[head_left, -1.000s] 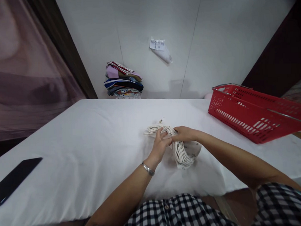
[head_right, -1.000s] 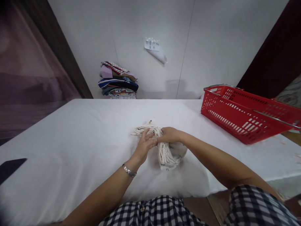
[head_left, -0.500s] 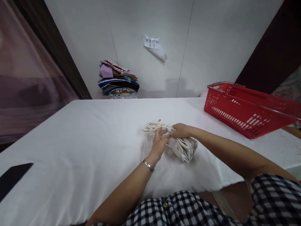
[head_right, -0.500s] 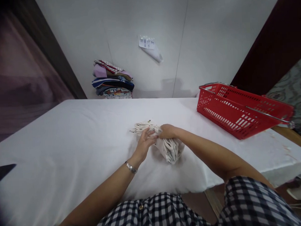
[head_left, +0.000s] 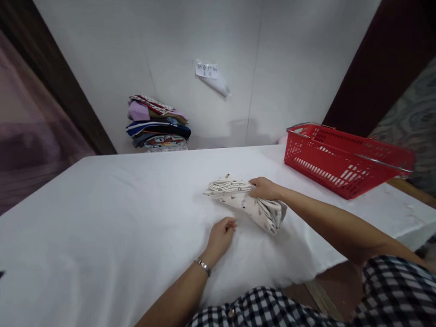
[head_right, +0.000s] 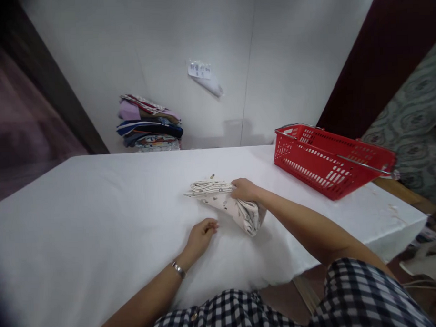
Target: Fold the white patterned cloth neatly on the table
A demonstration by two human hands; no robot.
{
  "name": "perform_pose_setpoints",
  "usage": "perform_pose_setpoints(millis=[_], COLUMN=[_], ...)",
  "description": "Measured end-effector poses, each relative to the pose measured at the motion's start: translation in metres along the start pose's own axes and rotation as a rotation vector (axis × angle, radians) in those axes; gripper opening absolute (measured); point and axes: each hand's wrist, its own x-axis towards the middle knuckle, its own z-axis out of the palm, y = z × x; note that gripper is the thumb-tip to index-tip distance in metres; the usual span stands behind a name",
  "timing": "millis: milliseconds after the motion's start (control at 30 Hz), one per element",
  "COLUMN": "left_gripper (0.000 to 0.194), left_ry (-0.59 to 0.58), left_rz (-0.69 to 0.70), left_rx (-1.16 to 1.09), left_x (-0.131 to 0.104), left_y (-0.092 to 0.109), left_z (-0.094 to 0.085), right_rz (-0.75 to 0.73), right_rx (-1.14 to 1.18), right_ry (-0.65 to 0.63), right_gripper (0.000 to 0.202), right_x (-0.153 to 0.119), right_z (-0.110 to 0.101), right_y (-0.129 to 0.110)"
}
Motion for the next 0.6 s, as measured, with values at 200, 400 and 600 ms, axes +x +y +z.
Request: perform_pose_setpoints(millis=[200, 400, 600], left_gripper=[0.017, 0.026, 0.027], left_ry=[-0.02, -0.061, -0.046], left_rz=[-0.003, 0.002, -0.071], left_rx=[0.049, 0.075, 0.083], left_x=[0.004, 0.01, 0.014], left_y=[-0.005, -0.013, -0.018], left_z=[-0.005, -0.008, -0.009], right_rz=[-0.057, 0.073, 0.377], right_rx=[0.0, -0.269, -0.629], right_ry=[0.246, 0.613, 0.85], right_gripper=[0.031, 0.037, 0.035], right_x=[-0.029, -0.066, -0.084], right_z=[-0.055, -0.148, -0.232], right_y=[0.025, 0.063, 0.126])
